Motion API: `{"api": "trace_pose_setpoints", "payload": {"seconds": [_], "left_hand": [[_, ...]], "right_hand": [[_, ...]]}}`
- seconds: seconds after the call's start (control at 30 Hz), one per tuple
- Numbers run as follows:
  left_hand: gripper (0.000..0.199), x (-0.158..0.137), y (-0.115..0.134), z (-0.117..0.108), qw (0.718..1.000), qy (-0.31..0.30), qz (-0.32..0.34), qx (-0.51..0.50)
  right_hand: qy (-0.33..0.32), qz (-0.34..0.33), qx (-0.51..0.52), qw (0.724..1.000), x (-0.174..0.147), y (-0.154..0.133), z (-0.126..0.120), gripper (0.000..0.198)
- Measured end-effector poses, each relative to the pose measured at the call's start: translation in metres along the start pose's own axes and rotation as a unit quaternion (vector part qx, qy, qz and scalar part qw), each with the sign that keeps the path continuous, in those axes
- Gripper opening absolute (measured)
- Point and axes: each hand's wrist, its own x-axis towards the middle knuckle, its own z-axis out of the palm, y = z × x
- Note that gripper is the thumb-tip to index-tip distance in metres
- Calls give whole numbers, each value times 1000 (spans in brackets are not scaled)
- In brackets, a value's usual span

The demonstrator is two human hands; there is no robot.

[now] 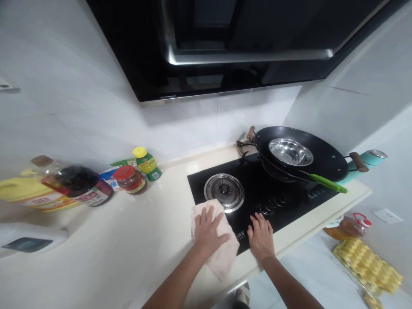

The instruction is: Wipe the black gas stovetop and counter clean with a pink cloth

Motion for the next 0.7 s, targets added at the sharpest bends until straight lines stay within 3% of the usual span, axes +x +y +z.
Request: {"api": "trace_pose_setpoints", "payload": {"seconds": [0.27, 0.43, 0.7], "left_hand": [[85, 41, -48, -28, 993, 86, -75, 15], [80, 92, -77, -47, 984, 145, -97, 29], [49, 184, -110, -90, 968, 225, -97, 50]], "right_hand": [[-5, 5, 4, 1000, -1, -2, 5, 43], [6, 0, 5, 1000, -5, 1, 15, 44], [19, -24, 1, 1000, -9, 9, 21, 42]]}}
